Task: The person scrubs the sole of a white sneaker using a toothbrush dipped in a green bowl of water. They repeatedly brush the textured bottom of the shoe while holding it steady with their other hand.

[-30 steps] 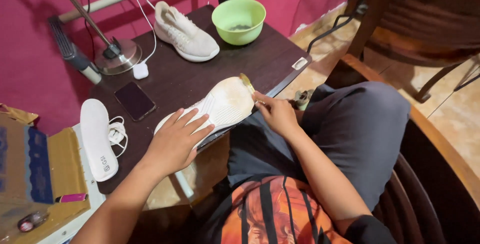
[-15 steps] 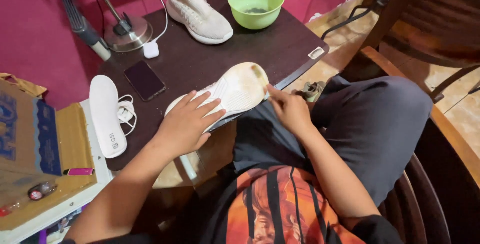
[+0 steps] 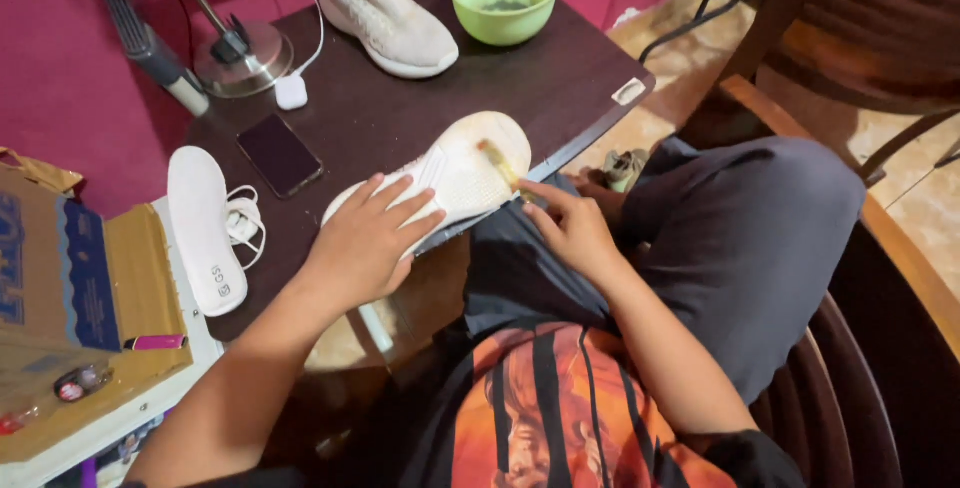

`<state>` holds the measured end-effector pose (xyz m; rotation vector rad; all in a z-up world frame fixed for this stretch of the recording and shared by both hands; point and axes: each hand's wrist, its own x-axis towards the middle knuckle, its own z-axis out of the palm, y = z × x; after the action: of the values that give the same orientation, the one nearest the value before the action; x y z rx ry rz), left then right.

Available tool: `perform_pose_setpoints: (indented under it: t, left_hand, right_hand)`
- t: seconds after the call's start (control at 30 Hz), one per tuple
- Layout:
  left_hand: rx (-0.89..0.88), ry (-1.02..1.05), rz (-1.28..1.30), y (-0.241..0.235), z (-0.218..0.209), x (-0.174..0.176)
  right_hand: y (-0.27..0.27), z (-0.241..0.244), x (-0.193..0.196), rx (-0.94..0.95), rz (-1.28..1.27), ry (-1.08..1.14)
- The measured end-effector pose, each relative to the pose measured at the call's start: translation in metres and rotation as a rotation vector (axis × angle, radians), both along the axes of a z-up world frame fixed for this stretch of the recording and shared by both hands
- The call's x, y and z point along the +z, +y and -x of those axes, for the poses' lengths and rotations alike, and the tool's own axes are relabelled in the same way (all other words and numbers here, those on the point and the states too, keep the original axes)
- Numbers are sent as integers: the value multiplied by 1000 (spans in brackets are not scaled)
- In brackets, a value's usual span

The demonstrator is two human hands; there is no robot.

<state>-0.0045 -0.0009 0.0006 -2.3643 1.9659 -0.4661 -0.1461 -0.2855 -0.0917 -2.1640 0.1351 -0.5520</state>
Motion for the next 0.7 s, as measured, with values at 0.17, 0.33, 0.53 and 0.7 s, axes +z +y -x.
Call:
perform_pose_setpoints:
  t: [0.17, 0.33, 0.53, 0.7]
  left_hand:
    - [-4, 11, 4, 2, -4, -2]
    - [-4, 15, 6, 4, -4, -4]
    - [-3, 20, -3, 3, -2, 0]
    - [-6, 3, 17, 3, -5, -3]
  right_hand:
    - [5, 5, 20, 90, -122, -69]
    - [-12, 1, -9, 67, -288, 124]
    - [-15, 2, -13, 81, -329, 117]
    - [-21, -1, -10, -19, -191, 90]
